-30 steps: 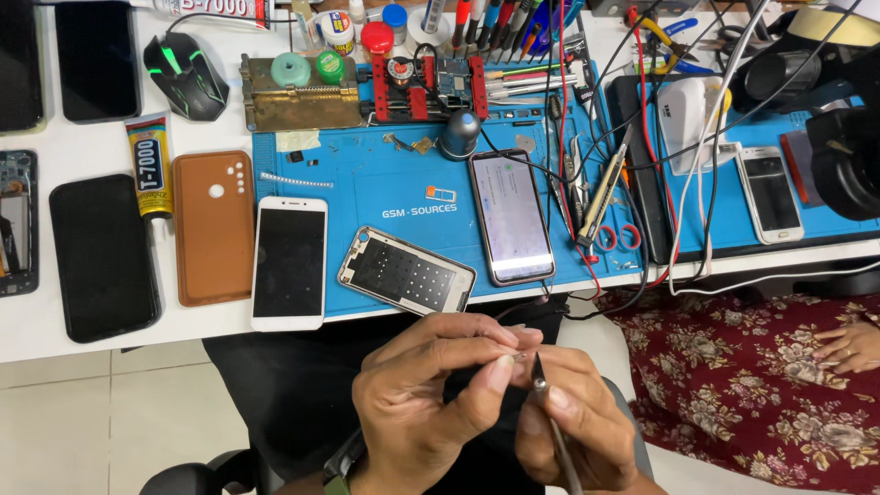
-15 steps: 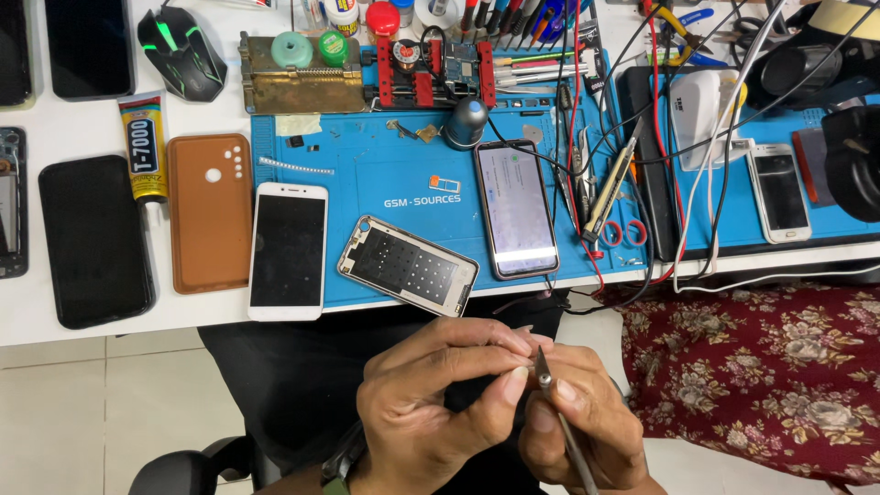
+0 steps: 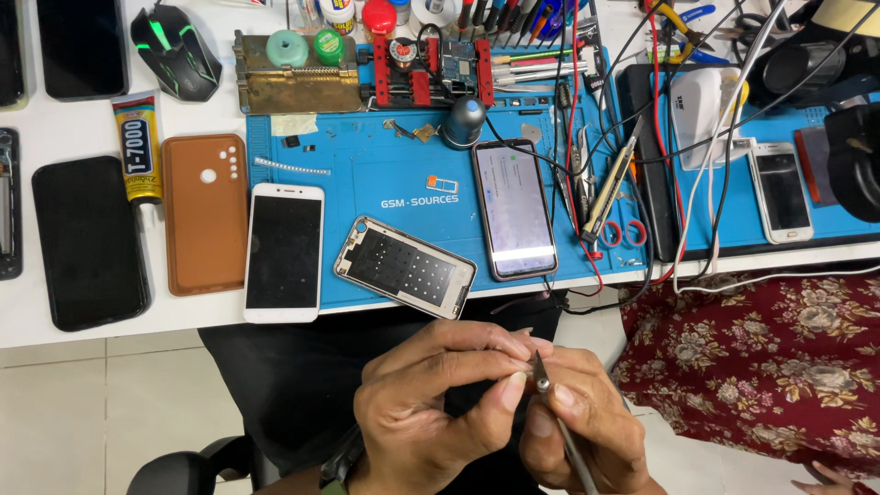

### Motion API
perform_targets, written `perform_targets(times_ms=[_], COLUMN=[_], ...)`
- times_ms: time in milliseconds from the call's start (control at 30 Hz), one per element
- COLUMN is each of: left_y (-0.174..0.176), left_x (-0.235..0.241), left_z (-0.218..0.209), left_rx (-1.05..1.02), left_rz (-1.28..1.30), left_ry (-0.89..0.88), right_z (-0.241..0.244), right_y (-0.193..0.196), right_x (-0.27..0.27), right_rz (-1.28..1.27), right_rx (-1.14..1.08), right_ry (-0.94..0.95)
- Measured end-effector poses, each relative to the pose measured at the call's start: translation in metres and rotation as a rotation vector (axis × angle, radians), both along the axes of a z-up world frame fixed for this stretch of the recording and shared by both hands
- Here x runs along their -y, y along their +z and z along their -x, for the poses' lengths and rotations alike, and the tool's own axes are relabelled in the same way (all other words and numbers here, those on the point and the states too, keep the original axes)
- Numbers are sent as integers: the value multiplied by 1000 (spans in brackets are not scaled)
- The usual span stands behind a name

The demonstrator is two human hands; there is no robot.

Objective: The person uses a precision tool to scrape or clean a small component held between their fingers. They intermittently pick up a smartphone, scroll through apps, and place it back on the workbench while continuing to work on the small component.

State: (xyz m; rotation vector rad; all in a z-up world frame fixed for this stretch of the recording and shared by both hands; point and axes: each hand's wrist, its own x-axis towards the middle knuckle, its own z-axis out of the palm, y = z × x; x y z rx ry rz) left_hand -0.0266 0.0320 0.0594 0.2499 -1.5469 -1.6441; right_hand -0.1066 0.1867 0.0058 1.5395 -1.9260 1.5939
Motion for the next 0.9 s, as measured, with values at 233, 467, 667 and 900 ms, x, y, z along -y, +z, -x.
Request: perform_targets(times_ms=[233,467,667,900], left_y=[1,-23,-32,-41], left_x=[1,17,20,13], left_z=[2,-5,-9,-7], left_rx=[-2,40,89,76], left_rz=[15,-149,-187,-183], left_ry=[19,37,39,7], right_z=[0,122,152,172], right_y=[0,-48,-56,-44], right_x=[3,-9,-32,-24], right_rz=[17,-20,-797,-1051], right_rx=[16,-103,-76,-43], right_ry=[-16,-496,-730,-769])
